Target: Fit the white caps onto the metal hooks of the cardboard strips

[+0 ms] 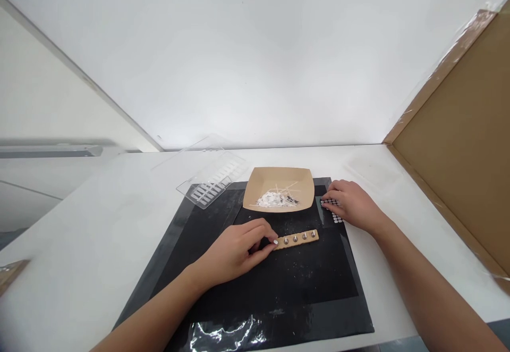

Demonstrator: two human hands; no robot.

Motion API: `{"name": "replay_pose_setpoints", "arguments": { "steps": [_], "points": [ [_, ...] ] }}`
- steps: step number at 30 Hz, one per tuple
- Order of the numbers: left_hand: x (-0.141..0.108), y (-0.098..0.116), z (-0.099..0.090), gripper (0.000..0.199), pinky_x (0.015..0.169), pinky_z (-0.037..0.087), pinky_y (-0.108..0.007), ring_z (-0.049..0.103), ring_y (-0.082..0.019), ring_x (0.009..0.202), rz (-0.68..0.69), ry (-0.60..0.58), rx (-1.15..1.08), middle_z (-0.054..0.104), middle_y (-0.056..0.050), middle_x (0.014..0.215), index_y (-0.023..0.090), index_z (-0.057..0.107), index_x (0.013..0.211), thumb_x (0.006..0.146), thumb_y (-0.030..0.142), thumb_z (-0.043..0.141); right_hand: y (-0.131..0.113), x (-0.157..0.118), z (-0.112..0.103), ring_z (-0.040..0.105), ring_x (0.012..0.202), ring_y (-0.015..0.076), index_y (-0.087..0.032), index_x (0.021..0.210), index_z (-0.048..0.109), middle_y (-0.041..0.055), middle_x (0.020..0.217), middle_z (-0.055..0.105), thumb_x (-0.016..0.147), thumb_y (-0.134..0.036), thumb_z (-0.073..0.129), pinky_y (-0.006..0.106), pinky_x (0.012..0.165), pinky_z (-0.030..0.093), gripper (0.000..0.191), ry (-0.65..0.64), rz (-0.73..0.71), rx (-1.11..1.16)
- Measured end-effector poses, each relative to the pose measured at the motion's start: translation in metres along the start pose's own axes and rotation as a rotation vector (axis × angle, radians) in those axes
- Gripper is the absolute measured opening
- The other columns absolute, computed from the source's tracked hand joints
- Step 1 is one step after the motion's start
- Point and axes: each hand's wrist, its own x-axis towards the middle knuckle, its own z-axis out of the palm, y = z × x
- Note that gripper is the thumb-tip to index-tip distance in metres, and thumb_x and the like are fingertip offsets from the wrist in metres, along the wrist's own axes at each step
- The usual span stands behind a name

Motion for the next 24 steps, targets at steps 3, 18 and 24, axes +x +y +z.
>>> {"name": "replay_pose_setpoints", "arguments": {
  "steps": [3,18,24],
  "points": [
    [0.0,-0.001,0.001,0.01,0.058,0.047,-0.023,0.061,-0.01,0.061,-0.013,0.001,-0.004,0.074,-0.001,0.104,0.022,0.064,0.111,0.103,0.021,0.059,-0.003,-0.001,0.0,0.068,0.09,0.0249,-0.023,0.11,0.078,0.0086,0.104,0.073,0.106,-0.028,0.062,0.039,0.075,0.053,0.017,-0.024,-0.015,-0.063],
    [0.001,0.0,0.002,0.008,0.057,0.042,-0.024,0.057,-0.01,0.059,-0.07,-0.01,0.014,0.07,0.002,0.091,0.022,0.065,0.107,0.099,0.02,0.066,-0.043,0.009,0.001,0.063,0.087,0.0243,-0.019,0.081,0.064,0.0074,0.088,0.069,0.106,-0.014,0.057,0.034,0.062,0.036,0.026,-0.104,0.055,-0.426],
    [0.001,0.001,0.002,0.007,0.058,0.043,-0.024,0.057,-0.01,0.06,-0.082,-0.022,0.007,0.07,0.001,0.096,0.022,0.065,0.107,0.1,0.021,0.065,-0.044,0.014,0.002,0.062,0.084,0.0227,-0.02,0.08,0.063,0.0067,0.086,0.068,0.104,-0.012,0.056,0.033,0.063,0.034,0.026,-0.127,0.111,-0.394]
  ]
}}
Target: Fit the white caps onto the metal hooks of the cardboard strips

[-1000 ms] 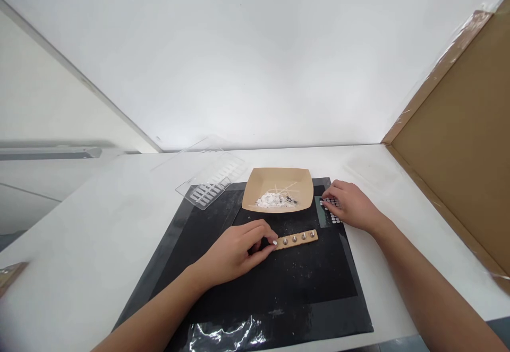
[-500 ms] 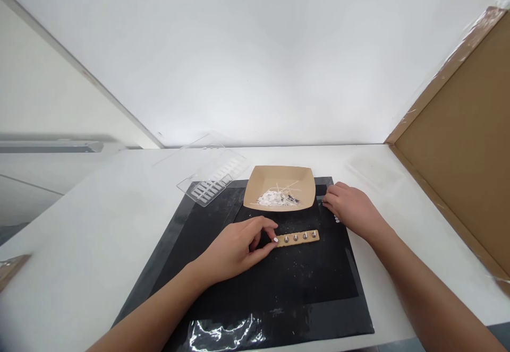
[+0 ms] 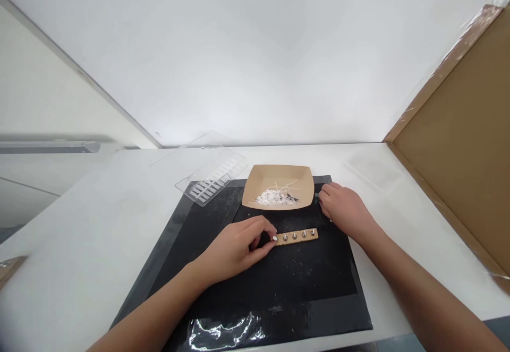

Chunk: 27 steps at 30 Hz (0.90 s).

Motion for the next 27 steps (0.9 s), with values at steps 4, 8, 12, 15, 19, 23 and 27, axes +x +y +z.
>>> {"name": "replay_pose_setpoints", "arguments": {
  "steps": [4,8,12,15,19,23,27],
  "points": [
    [0.001,0.0,0.0,0.007,0.058,0.042,-0.024,0.057,-0.011,0.061,-0.001,0.002,0.018,0.069,0.001,0.092,0.021,0.065,0.108,0.1,0.023,0.065,-0.001,0.004,0.004,0.062,0.08,0.0215,-0.019,0.079,0.061,0.0058,0.085,0.067,0.1,-0.008,0.058,0.033,0.064,0.034,0.024,-0.012,0.008,0.026],
    [0.002,0.0,0.0,0.009,0.059,0.042,-0.024,0.057,-0.011,0.061,-0.009,0.0,0.019,0.067,0.003,0.086,0.022,0.066,0.109,0.1,0.024,0.065,0.0,0.009,0.009,0.06,0.076,0.0204,-0.019,0.077,0.06,0.005,0.083,0.065,0.093,-0.002,0.059,0.032,0.063,0.034,0.024,-0.005,0.019,0.054],
    [0.002,0.001,-0.001,0.01,0.059,0.043,-0.024,0.058,-0.011,0.06,-0.027,-0.006,0.014,0.065,0.004,0.081,0.022,0.066,0.109,0.1,0.026,0.065,0.004,0.01,0.011,0.06,0.075,0.0202,-0.019,0.076,0.06,0.0047,0.082,0.065,0.091,-0.004,0.059,0.032,0.063,0.036,0.022,0.029,0.029,0.118],
    [0.001,0.002,-0.002,0.01,0.059,0.043,-0.024,0.059,-0.011,0.059,-0.036,-0.012,0.004,0.063,0.005,0.079,0.022,0.066,0.109,0.099,0.026,0.067,0.01,0.006,0.012,0.062,0.077,0.0203,-0.02,0.079,0.062,0.004,0.084,0.067,0.09,-0.007,0.06,0.031,0.065,0.04,0.018,0.059,0.028,0.193],
    [0.001,0.002,-0.004,0.013,0.059,0.042,-0.024,0.059,-0.011,0.058,-0.036,-0.008,-0.004,0.06,0.006,0.073,0.022,0.067,0.109,0.098,0.029,0.07,0.018,0.0,0.011,0.065,0.08,0.0196,-0.022,0.085,0.064,0.0029,0.088,0.07,0.09,-0.01,0.06,0.03,0.068,0.044,0.013,0.094,0.029,0.293],
    [0.001,0.0,-0.006,0.02,0.059,0.043,-0.024,0.06,-0.011,0.059,-0.031,0.0,-0.023,0.061,0.006,0.075,0.022,0.067,0.109,0.097,0.037,0.072,0.022,-0.003,0.01,0.065,0.077,0.0177,-0.022,0.086,0.062,0.0019,0.088,0.07,0.089,-0.013,0.061,0.028,0.068,0.045,0.01,0.103,0.052,0.362],
    [0.0,0.0,-0.008,0.026,0.059,0.044,-0.024,0.059,-0.011,0.058,-0.019,0.019,-0.025,0.062,0.005,0.075,0.022,0.067,0.108,0.096,0.044,0.073,0.023,-0.004,0.011,0.065,0.074,0.0174,-0.022,0.088,0.062,0.0012,0.086,0.071,0.09,-0.016,0.061,0.028,0.065,0.044,0.007,0.11,0.084,0.399]
  ]
}}
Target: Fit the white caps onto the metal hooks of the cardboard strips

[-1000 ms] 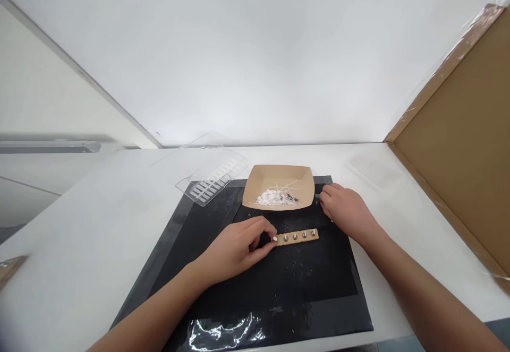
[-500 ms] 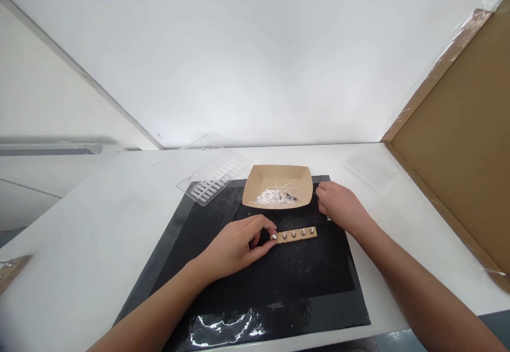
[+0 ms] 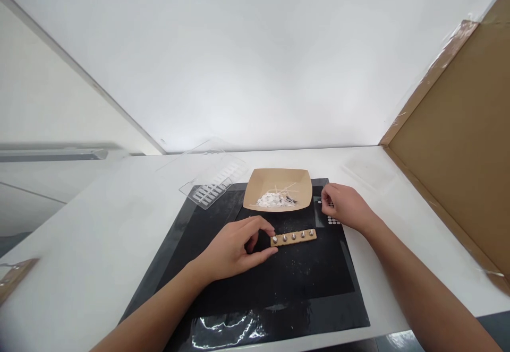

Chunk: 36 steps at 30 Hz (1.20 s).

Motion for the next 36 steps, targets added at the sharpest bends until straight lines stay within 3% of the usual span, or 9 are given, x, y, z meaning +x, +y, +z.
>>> {"name": "replay_pose_setpoints", "arguments": {
  "steps": [7,11,13,15,19,26,36],
  "points": [
    [-0.001,0.002,0.001,0.02,0.058,0.048,-0.024,0.058,-0.009,0.057,0.082,0.138,-0.007,0.07,-0.001,0.091,0.02,0.066,0.106,0.098,0.037,0.07,-0.005,-0.001,-0.006,0.066,0.075,0.018,-0.023,0.094,0.06,0.0013,0.087,0.071,0.095,-0.022,0.058,0.029,0.066,0.047,0.003,0.086,0.025,0.06],
    [0.002,0.013,0.006,0.015,0.071,0.057,-0.028,0.066,-0.012,0.068,0.198,0.284,-0.137,0.073,-0.004,0.09,0.02,0.067,0.111,0.098,0.026,0.071,-0.041,-0.007,-0.009,0.062,0.07,0.0169,-0.025,0.091,0.063,0.0006,0.081,0.068,0.096,-0.022,0.059,0.029,0.065,0.049,0.006,0.296,-0.047,0.309],
    [0.003,0.021,0.009,0.018,0.077,0.059,-0.03,0.072,-0.018,0.085,0.222,0.339,-0.215,0.071,-0.001,0.076,0.021,0.068,0.115,0.098,0.02,0.071,-0.066,-0.012,-0.004,0.06,0.068,0.0162,-0.025,0.091,0.063,0.0003,0.08,0.067,0.096,-0.021,0.062,0.029,0.063,0.049,0.006,0.357,-0.086,0.457],
    [0.003,0.028,0.012,0.02,0.064,0.055,-0.025,0.073,-0.02,0.09,0.198,0.348,-0.275,0.071,-0.002,0.074,0.021,0.07,0.116,0.096,0.019,0.073,-0.09,-0.017,0.002,0.059,0.067,0.0162,-0.025,0.092,0.063,0.0008,0.081,0.066,0.096,-0.022,0.064,0.029,0.061,0.049,0.005,0.345,-0.127,0.599],
    [0.001,0.036,0.015,0.019,0.048,0.043,-0.018,0.072,-0.016,0.078,0.152,0.307,-0.405,0.075,-0.006,0.086,0.02,0.072,0.112,0.093,0.02,0.076,-0.115,-0.023,0.013,0.057,0.067,0.0143,-0.025,0.092,0.065,0.0,0.082,0.064,0.097,-0.021,0.065,0.026,0.061,0.05,0.007,0.293,-0.18,0.745],
    [-0.001,0.034,0.017,0.011,0.05,0.045,-0.016,0.067,-0.01,0.069,0.116,0.268,-0.469,0.076,-0.009,0.1,0.019,0.075,0.105,0.094,0.018,0.074,-0.119,-0.024,0.012,0.058,0.069,0.0134,-0.024,0.092,0.066,0.0,0.083,0.064,0.099,-0.022,0.066,0.025,0.061,0.051,0.008,0.205,-0.177,0.828],
    [-0.001,0.032,0.019,0.007,0.052,0.052,-0.017,0.07,-0.011,0.067,0.098,0.305,-0.515,0.074,-0.006,0.089,0.019,0.076,0.102,0.099,0.018,0.07,-0.121,-0.024,0.013,0.06,0.068,0.0142,-0.024,0.093,0.066,-0.0002,0.081,0.065,0.101,-0.023,0.065,0.027,0.062,0.052,0.008,0.209,-0.2,0.797]
  ]
}}
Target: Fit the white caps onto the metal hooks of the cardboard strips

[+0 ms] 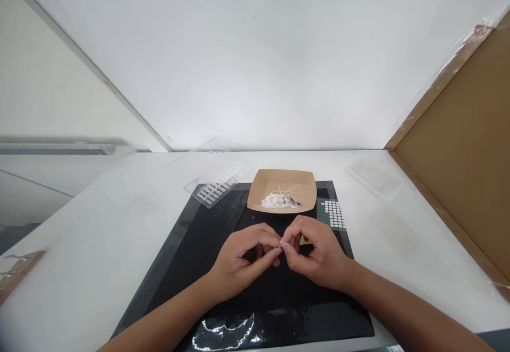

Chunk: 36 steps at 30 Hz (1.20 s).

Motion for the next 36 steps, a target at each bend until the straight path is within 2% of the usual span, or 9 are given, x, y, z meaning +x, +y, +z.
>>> {"name": "replay_pose_setpoints", "arguments": {
  "steps": [7,13,19,24,29,36],
  "points": [
    [0.001,0.002,0.0,0.006,0.051,0.052,-0.018,0.068,-0.01,0.064,0.03,0.017,0.011,0.073,-0.008,0.092,0.017,0.075,0.097,0.098,0.015,0.069,0.0,0.002,-0.005,0.065,0.074,0.0158,-0.025,0.096,0.066,-0.0006,0.083,0.069,0.097,-0.018,0.068,0.031,0.07,0.052,0.007,-0.02,-0.061,-0.061],
    [0.002,0.002,-0.002,0.01,0.051,0.05,-0.017,0.066,-0.01,0.067,0.086,-0.001,0.062,0.075,-0.008,0.094,0.017,0.075,0.099,0.094,0.009,0.071,-0.001,0.004,-0.015,0.071,0.082,0.0201,-0.028,0.104,0.067,0.0002,0.088,0.075,0.089,-0.014,0.064,0.038,0.079,0.054,0.021,-0.099,-0.137,-0.037],
    [0.003,0.0,-0.002,0.008,0.053,0.049,-0.017,0.067,-0.012,0.071,0.136,0.017,0.128,0.075,-0.008,0.091,0.017,0.074,0.098,0.094,0.01,0.071,0.005,0.003,-0.011,0.072,0.078,0.0179,-0.028,0.101,0.067,-0.0029,0.084,0.075,0.09,-0.021,0.074,0.038,0.08,0.052,0.014,-0.076,-0.146,-0.112],
    [0.003,-0.001,-0.001,0.008,0.055,0.051,-0.018,0.065,-0.011,0.069,0.173,0.004,0.178,0.075,-0.008,0.09,0.016,0.073,0.099,0.096,0.01,0.07,0.01,0.003,-0.009,0.069,0.073,0.015,-0.025,0.096,0.067,-0.0031,0.084,0.075,0.093,-0.016,0.072,0.035,0.077,0.05,0.011,-0.044,-0.195,-0.148],
    [0.004,-0.003,-0.001,0.008,0.059,0.055,-0.019,0.067,-0.012,0.071,0.197,-0.001,0.208,0.077,-0.008,0.092,0.016,0.074,0.1,0.097,0.011,0.07,0.011,0.004,-0.012,0.065,0.072,0.0139,-0.024,0.095,0.063,-0.0037,0.082,0.071,0.096,-0.014,0.066,0.035,0.077,0.046,0.01,-0.095,-0.18,-0.202],
    [0.004,-0.01,-0.01,0.013,0.072,0.061,-0.019,0.076,-0.013,0.083,0.264,-0.04,0.262,0.079,-0.007,0.097,0.017,0.076,0.108,0.098,0.01,0.072,0.01,0.004,-0.014,0.06,0.073,0.015,-0.024,0.094,0.06,-0.003,0.08,0.065,0.1,-0.016,0.063,0.034,0.078,0.045,0.01,-0.127,-0.139,-0.166]
  ]
}}
